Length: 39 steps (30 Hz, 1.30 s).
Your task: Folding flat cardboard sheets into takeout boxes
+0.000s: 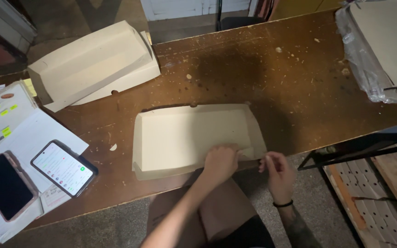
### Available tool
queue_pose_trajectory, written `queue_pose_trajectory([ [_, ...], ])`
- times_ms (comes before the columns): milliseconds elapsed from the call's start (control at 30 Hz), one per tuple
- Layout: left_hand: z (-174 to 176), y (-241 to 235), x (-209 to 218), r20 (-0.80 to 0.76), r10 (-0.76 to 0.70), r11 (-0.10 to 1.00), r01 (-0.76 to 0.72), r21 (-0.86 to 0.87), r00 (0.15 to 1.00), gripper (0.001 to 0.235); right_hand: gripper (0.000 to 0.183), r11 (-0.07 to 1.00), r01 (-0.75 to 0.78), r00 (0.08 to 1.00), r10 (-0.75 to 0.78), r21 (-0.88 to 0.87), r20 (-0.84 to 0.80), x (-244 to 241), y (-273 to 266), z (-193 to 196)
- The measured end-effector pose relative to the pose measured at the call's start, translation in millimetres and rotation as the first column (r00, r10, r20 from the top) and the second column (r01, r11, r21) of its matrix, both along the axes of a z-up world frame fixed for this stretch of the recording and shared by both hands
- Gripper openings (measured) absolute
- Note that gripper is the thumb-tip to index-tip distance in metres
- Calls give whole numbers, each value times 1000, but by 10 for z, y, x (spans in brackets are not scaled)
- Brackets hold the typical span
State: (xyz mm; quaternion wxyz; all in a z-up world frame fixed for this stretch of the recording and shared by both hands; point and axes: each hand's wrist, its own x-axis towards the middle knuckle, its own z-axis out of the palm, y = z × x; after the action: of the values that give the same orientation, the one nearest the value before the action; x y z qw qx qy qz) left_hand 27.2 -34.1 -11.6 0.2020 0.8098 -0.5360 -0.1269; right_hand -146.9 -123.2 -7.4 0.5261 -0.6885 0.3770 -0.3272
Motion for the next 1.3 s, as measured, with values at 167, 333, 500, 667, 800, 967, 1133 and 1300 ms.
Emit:
queue_pose_trajectory([
  [167,67,5,21,-22,-51,998,50,-35,998,27,12,985,-47,983,17,-166,-181,-16,-37,46],
  [333,629,163,47,-147,-123,984,101,-145,982,30,9,833,-271,926,90,-482,-366,126,-31,199],
  [500,545,221,32,-183,-90,995,79,-66,979,26,12,716,-416,845,76,-561,-530,258,30,377],
  [667,768,448,47,-105,-106,993,110,32,989,30,13,783,-309,876,14,-539,-482,132,-370,34],
  [800,779,822,191,152,-71,928,10,371,986,39,14,766,-274,853,-87,-582,-515,134,-720,-7],
  [967,932,1555,460,-4,14,1000,-14,-2,1000,76,19,730,-194,953,-19,-656,-303,362,-1006,153],
  [1133,854,1740,710,-6,-8,993,7,-114,1000,60,52,786,-234,933,17,-572,-358,573,-722,386],
  [1300,743,1528,794,54,-72,929,87,-361,996,7,44,808,-436,895,341,-396,-289,600,395,495],
])
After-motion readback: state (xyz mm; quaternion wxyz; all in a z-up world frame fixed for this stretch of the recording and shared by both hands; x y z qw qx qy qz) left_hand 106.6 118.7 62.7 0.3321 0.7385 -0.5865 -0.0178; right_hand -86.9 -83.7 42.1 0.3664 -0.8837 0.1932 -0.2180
